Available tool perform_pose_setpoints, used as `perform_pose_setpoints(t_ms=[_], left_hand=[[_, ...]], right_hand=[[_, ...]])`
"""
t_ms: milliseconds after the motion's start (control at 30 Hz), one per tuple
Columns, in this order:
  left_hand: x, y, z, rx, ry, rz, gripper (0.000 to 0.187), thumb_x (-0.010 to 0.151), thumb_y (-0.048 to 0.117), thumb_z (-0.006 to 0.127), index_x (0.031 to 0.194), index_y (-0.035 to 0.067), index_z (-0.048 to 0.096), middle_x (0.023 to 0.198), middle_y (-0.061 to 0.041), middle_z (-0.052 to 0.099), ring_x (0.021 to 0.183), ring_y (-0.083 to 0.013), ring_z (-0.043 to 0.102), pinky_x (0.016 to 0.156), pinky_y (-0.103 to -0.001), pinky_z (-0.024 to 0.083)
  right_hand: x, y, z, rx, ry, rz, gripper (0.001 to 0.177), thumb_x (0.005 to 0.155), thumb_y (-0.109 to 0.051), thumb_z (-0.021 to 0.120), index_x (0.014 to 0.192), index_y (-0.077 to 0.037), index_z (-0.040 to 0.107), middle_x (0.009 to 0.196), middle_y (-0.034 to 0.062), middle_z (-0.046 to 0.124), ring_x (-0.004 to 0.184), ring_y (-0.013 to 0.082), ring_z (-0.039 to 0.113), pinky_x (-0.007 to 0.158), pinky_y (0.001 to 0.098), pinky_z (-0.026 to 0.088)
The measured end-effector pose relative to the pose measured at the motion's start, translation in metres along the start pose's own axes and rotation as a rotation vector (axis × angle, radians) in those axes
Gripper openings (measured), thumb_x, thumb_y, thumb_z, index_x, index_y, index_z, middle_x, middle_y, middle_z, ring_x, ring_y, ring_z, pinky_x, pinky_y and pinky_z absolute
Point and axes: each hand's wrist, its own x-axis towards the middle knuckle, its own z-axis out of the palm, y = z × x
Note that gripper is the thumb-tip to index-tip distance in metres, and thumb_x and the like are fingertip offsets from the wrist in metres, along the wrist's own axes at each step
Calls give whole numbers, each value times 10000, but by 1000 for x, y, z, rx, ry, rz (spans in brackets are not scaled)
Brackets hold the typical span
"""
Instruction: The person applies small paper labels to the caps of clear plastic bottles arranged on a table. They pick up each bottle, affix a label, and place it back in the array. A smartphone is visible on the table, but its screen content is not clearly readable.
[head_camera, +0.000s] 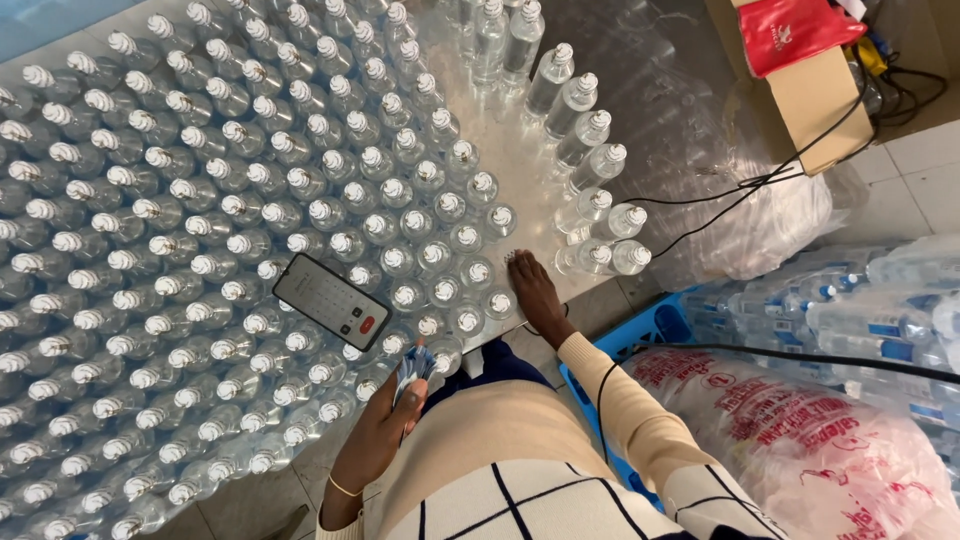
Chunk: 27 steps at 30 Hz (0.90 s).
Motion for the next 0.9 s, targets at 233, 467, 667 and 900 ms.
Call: perform_pose_setpoints(t_ms=[233,467,667,900], left_hand=[[-11,-26,-14,-5,-5,-84,820,1043,553,412,1782,244,237,714,11,421,626,-117,348,617,-319,338],[-24,-20,-26,117,-65,-156,855,978,630,402,1754,305,247,1266,38,326,1125,-180,384,786,-366,531],[-32,-52,-41,47,-49,27,486,1109,566,440,891,135,495,681,3,417,601,-130,375,669,-345,358],[-37,-63,-27,-4,20,-63,493,1114,551,449,862,130,485,749,2,451,637,-133,412,666,-332,399]], right_hand=[[-36,-9,-13,77,20,61,661,978,86,647,1607,0,464,1602,294,540,1419,453,540,1082,549,553],[-26,-21,-39,368,171,403,278,1071,-97,612,1331,-71,710,1201,205,731,1029,383,714,804,497,579],[-65,-54,-29,1189,455,942,208,994,-85,773,1203,-79,762,1133,94,802,1040,250,782,875,399,686],[-80,-128,-12,1540,180,1057,307,958,-115,780,1226,20,714,1024,164,721,928,292,757,834,370,662]])
